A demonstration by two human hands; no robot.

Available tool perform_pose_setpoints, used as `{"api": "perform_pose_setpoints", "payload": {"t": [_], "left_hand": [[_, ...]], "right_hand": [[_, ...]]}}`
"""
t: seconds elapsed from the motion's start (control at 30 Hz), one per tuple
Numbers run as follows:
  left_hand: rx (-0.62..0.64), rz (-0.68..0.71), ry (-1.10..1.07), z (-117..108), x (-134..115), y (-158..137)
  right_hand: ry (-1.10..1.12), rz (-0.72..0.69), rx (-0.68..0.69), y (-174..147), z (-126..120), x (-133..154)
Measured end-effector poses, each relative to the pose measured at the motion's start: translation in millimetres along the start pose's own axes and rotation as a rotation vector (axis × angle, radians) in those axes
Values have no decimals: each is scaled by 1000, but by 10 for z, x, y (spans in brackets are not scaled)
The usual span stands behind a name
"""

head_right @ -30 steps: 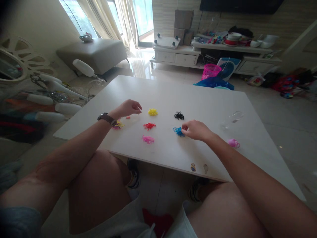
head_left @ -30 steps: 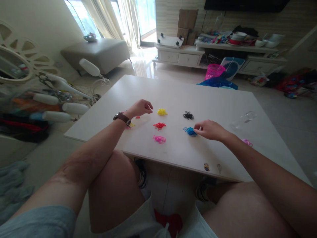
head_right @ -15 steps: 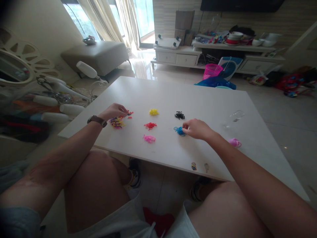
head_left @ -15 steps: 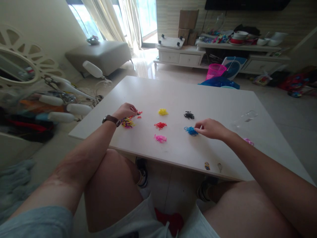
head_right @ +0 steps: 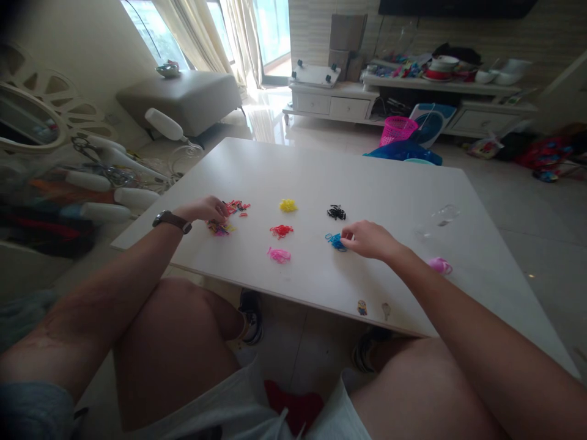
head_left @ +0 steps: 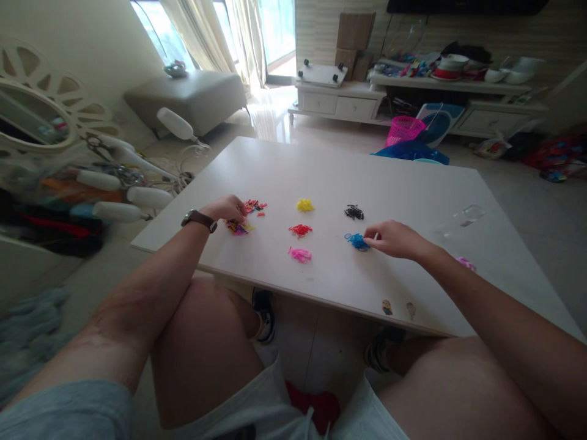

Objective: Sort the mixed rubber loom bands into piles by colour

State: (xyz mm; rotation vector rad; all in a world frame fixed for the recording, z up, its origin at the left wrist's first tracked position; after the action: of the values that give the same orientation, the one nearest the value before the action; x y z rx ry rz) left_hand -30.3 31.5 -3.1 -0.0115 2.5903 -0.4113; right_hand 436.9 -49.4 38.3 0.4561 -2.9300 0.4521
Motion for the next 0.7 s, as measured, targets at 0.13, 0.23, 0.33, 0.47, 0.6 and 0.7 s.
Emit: {"api": "perform_pose_setpoints", "payload": {"t": [0.13,0.23,0.33,0.47,0.6,0.7], "left_hand": [[48,-6,51,-15,-11,-5],[83,11,53,5,-20,12],[70,8,44,14,-6,42],[58,-12,62,15,10,57],[107,-25,85,61,-18,30],[127,-43,101,93,-34,25]], "right_hand": [[3,6,0,0,2,-5],[4,6,9,4,6,-6],[5,4,16,6,5,-2],[8,2,19,3,5,3],[12,-4,15,3,13,1],[8,-6,21,10,24,-7]]}}
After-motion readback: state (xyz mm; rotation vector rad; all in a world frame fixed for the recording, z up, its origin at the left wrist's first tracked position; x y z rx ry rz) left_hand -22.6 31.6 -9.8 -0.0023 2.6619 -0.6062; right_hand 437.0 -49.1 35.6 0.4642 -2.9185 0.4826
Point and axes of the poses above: each hand's wrist, its own y-axis towards the middle knuckle, its own z-axis out of the palm, x = y × z, the point moved 4 cm from there along y, towards the middle knuckle, and after that the axes turned 3 degrees about z, right-handed, at the moved point
